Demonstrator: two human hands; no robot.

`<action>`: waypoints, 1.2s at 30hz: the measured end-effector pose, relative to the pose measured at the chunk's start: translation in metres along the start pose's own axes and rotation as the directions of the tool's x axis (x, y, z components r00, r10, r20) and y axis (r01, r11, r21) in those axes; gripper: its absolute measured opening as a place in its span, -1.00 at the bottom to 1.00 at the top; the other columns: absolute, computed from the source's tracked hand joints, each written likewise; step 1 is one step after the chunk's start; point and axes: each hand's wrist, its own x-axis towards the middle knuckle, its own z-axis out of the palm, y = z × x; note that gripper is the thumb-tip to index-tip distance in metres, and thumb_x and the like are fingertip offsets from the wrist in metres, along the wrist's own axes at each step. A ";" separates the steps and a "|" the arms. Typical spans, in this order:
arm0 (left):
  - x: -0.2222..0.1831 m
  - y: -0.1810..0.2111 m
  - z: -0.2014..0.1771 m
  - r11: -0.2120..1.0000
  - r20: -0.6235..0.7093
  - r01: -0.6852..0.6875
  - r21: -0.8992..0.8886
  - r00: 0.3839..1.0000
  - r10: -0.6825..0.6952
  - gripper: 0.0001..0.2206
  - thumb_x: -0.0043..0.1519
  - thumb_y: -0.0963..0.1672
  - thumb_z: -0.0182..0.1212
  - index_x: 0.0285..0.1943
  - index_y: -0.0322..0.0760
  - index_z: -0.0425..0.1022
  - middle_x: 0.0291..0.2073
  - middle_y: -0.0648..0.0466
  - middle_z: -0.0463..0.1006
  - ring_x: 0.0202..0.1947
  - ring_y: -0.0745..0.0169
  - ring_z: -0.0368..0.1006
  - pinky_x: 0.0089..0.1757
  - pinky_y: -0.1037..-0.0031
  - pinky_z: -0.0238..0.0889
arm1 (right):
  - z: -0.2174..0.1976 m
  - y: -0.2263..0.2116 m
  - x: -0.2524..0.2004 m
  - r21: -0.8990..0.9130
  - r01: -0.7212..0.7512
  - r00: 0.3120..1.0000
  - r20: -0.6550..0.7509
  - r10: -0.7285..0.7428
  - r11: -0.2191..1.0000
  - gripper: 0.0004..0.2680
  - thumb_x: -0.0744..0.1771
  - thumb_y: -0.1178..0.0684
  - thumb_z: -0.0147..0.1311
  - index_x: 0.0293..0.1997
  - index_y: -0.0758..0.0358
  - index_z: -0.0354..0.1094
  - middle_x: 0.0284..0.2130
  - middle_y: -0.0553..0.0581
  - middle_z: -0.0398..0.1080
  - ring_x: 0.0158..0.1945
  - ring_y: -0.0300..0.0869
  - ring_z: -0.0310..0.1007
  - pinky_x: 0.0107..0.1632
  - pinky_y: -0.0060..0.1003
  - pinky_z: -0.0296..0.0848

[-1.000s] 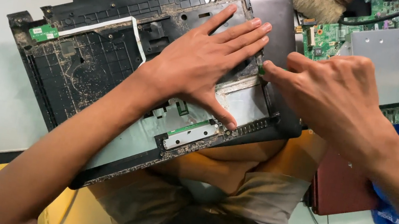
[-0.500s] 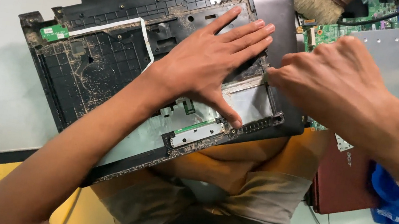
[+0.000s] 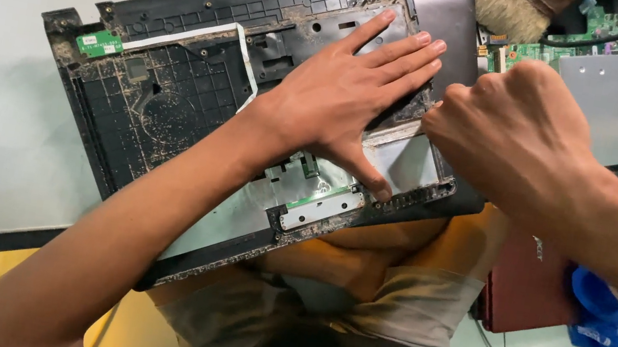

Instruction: Cleaning and prying the internal casing of a laptop using a plastic tool and a brush during disassembly.

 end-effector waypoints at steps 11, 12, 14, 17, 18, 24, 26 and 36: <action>0.001 0.003 -0.003 1.000 0.009 0.014 -0.008 1.000 -0.014 0.63 -0.04 0.74 0.00 0.93 -0.43 -0.08 0.90 -0.16 -0.10 0.87 0.04 -0.27 0.63 -0.12 -0.70 | 0.029 0.028 -0.007 0.094 -0.008 1.000 -0.025 0.010 0.996 -0.63 0.63 -0.11 0.04 -0.38 -0.41 0.29 -0.48 -0.31 0.43 -0.51 -0.23 0.33 -0.37 -0.23 0.14; 0.000 0.002 -0.004 1.000 0.010 0.013 -0.022 1.000 -0.012 0.64 -0.04 0.74 -0.03 0.92 -0.44 -0.08 0.89 -0.17 -0.11 0.87 0.03 -0.28 0.63 -0.13 -0.70 | 0.043 0.028 -0.008 0.126 -0.049 0.994 -0.092 0.061 0.991 -0.70 0.65 -0.25 0.00 -0.25 -0.50 0.36 -0.28 -0.41 0.64 -0.49 -0.30 0.55 -0.42 -0.27 0.22; 0.000 0.003 -0.003 1.000 0.009 0.010 -0.017 1.000 -0.010 0.63 -0.03 0.74 -0.05 0.92 -0.45 -0.09 0.89 -0.17 -0.11 0.87 0.03 -0.28 0.63 -0.13 -0.70 | 0.044 0.019 -0.015 0.147 -0.093 0.990 -0.096 0.108 0.985 -0.80 0.64 -0.26 -0.02 -0.10 -0.48 0.40 -0.25 -0.36 0.63 -0.47 -0.19 0.66 -0.45 -0.22 0.31; -0.001 0.002 -0.006 1.000 0.017 0.002 -0.017 1.000 -0.002 0.61 0.00 0.72 -0.06 0.92 -0.47 -0.08 0.89 -0.19 -0.11 0.87 0.00 -0.28 0.63 -0.14 -0.70 | 0.061 0.011 -0.018 0.145 -0.140 0.954 -0.246 0.172 0.980 -0.82 0.66 -0.19 0.06 -0.04 -0.51 0.43 -0.34 -0.36 0.50 -0.51 -0.15 0.66 -0.45 -0.20 0.28; -0.001 0.003 -0.007 1.000 0.016 -0.006 -0.027 1.000 0.006 0.60 0.01 0.72 -0.04 0.92 -0.48 -0.08 0.89 -0.21 -0.11 0.87 -0.02 -0.28 0.63 -0.14 -0.70 | 0.069 0.010 -0.019 0.115 -0.153 0.906 -0.380 0.185 0.982 -0.73 0.67 -0.13 0.17 -0.14 -0.55 0.42 -0.44 -0.39 0.39 -0.56 -0.22 0.53 -0.42 -0.23 0.15; -0.001 0.003 -0.011 1.000 0.029 -0.016 -0.016 0.999 0.017 0.58 0.04 0.70 -0.06 0.92 -0.47 -0.11 0.89 -0.20 -0.13 0.87 0.01 -0.28 0.63 -0.11 -0.72 | 0.027 0.025 -0.007 0.152 -0.119 0.992 -0.011 0.122 0.981 -0.58 0.64 -0.30 -0.03 -0.44 -0.37 0.31 -0.47 -0.25 0.55 -0.39 -0.07 0.68 -0.37 -0.18 0.33; -0.001 0.003 -0.013 1.000 0.025 -0.015 -0.027 1.000 0.016 0.59 0.02 0.71 -0.04 0.92 -0.47 -0.09 0.89 -0.20 -0.12 0.87 0.00 -0.27 0.63 -0.11 -0.72 | 0.028 0.027 -0.003 0.135 -0.114 0.990 -0.067 0.123 0.984 -0.61 0.64 -0.21 0.04 -0.40 -0.33 0.33 -0.50 -0.29 0.50 -0.43 -0.16 0.64 -0.37 -0.21 0.33; 0.000 0.002 -0.009 1.000 0.022 -0.008 -0.005 1.000 0.009 0.60 0.00 0.72 -0.03 0.91 -0.47 -0.08 0.89 -0.20 -0.11 0.87 0.01 -0.24 0.64 -0.07 -0.66 | 0.057 0.024 0.000 0.181 -0.103 0.951 -0.271 0.150 0.978 -0.80 0.62 -0.14 0.11 -0.13 -0.43 0.46 -0.39 -0.41 0.56 -0.52 -0.17 0.64 -0.49 -0.18 0.30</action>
